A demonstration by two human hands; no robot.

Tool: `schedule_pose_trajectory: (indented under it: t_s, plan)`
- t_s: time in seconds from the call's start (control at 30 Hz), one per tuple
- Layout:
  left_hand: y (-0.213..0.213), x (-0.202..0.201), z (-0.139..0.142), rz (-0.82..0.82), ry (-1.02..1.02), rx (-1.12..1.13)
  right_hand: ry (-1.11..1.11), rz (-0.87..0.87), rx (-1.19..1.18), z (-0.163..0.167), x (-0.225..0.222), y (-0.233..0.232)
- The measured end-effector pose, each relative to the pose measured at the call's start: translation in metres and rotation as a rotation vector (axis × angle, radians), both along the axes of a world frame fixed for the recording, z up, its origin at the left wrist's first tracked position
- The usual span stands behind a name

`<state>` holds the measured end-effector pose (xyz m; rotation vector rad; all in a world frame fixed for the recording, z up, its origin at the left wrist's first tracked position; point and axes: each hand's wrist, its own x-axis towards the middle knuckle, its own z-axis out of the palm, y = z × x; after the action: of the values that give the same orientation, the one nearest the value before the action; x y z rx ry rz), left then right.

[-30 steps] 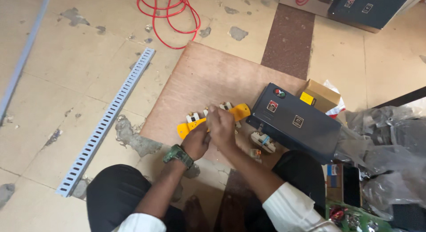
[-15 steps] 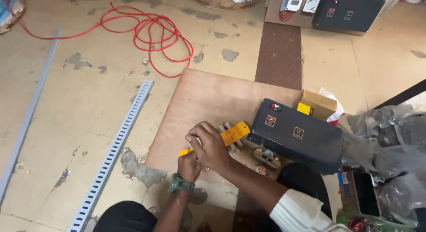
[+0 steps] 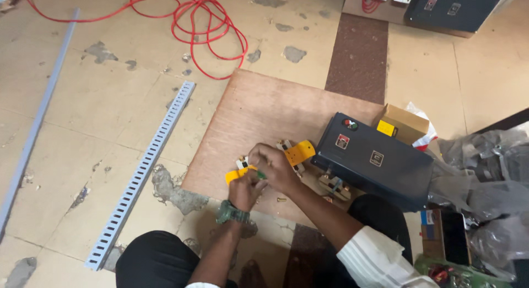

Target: The person assembles an electrical fuse block by placing ceramic fuse holders onto a base plate and securing them using a screwdriver.

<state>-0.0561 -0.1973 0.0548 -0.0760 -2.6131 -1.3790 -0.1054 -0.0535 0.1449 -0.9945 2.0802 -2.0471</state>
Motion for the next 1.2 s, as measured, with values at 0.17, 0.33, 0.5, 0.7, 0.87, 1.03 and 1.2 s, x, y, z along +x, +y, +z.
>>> schedule_pose_trajectory:
  t_s: [0.17, 0.33, 0.5, 0.7, 0.87, 1.03, 1.2]
  plan:
    - [0.000, -0.003, 0.017, 0.009, 0.165, 0.002, 0.538, -0.168, 0.494, 0.019, 0.017, 0.017]
    - [0.003, 0.011, 0.018, -0.230, 0.029, 0.153, -0.532, 0.230, 0.161, 0.017, -0.007, 0.040]
    - [-0.001, 0.008, 0.010, -0.027, -0.098, -0.029, 0.138, 0.092, 0.415, -0.005, 0.014, 0.030]
    - [-0.003, 0.007, -0.008, -0.245, 0.219, 0.206, -0.215, -0.097, 0.552, -0.025, 0.027, 0.012]
    - [-0.003, 0.014, -0.029, -0.264, 0.021, -0.063, -0.494, 0.185, 0.057, -0.034, 0.015, 0.025]
    - [0.001, 0.013, -0.027, -0.022, -0.085, -0.066, -0.099, 0.123, 0.303, -0.035, 0.023, 0.021]
    - [0.003, 0.012, -0.015, 0.028, -0.186, -0.050, 0.091, -0.095, 0.681, -0.041, 0.029, 0.014]
